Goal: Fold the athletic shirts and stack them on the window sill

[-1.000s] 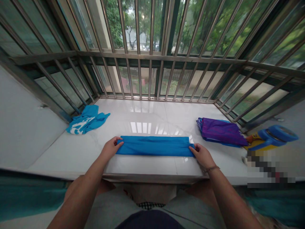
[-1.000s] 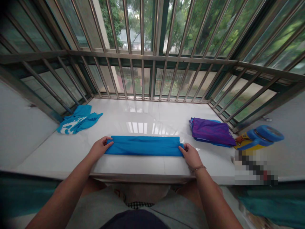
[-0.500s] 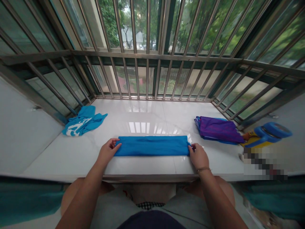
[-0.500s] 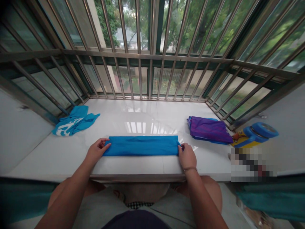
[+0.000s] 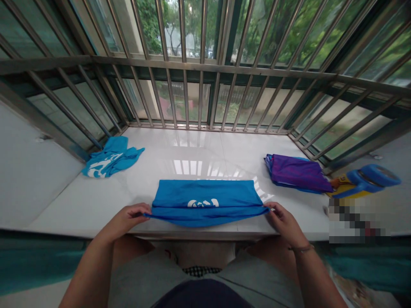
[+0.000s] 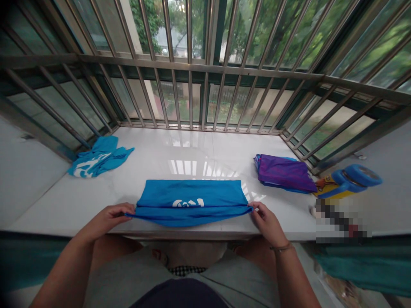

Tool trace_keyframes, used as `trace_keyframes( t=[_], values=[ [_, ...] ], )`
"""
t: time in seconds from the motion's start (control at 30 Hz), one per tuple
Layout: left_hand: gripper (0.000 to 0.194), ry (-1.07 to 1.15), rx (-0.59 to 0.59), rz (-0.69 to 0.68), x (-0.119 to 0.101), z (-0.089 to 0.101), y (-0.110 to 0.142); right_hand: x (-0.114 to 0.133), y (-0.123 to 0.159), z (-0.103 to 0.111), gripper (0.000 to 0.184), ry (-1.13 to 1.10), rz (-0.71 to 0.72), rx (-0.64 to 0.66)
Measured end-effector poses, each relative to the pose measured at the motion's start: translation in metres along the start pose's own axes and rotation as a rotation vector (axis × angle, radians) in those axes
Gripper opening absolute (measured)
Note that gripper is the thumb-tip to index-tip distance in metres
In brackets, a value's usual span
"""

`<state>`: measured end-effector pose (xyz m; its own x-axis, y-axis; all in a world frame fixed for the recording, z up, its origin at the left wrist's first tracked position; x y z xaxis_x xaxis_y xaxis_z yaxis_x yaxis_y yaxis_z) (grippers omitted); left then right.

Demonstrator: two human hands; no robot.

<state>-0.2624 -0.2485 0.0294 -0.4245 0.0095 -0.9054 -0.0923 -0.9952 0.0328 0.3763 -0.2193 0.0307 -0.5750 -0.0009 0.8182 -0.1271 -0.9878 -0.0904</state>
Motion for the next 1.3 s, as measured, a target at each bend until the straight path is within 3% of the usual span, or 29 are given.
trace_keyframes(
  t=[0.2, 0.4, 0.7, 0.8, 0.97, 1.13, 1.3],
  values=[
    [0.028, 0.096, -0.04, -0.065, -0.008, 0.002, -0.008, 0.0, -0.011, -0.005, 0.05, -0.115, 0.008, 0.0],
    [0.033, 0.133, -0.1, -0.031, -0.007, 0.004, -0.014, 0.006, -0.026, -0.009, 0.048, -0.139, 0.043, -0.049],
    [0.061, 0.172, -0.43, 0.186, -0.008, -0.013, -0.039, 0.005, -0.05, -0.023, 0.057, -0.143, -0.035, -0.168],
    [0.06, 0.078, -0.479, 0.223, -0.008, -0.021, -0.056, 0.005, -0.058, -0.031, 0.049, 0.058, -0.052, -0.172],
    [0.043, -0.286, -0.501, 0.26, -0.001, -0.023, -0.065, 0.01, -0.058, -0.038, 0.031, 0.47, -0.129, -0.168],
    [0.042, -0.405, -0.504, 0.272, 0.004, -0.024, -0.061, 0.018, -0.057, -0.047, 0.038, 0.617, -0.139, -0.13],
    [0.043, -0.414, -0.54, 0.272, 0.004, -0.028, -0.06, 0.025, -0.055, -0.051, 0.045, 0.732, -0.138, -0.183]
  ],
)
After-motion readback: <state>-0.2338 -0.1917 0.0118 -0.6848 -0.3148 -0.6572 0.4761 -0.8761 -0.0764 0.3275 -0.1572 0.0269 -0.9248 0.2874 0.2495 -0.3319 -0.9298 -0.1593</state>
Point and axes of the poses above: each hand's wrist, its own y-axis away from the middle knuckle, its own z-axis out of the back of the hand, x = y × z, the point moved 4 cm from there along -y, towards the middle knuckle, and after that the axes turned 8 degrees about -x, right-handed, at the moved point
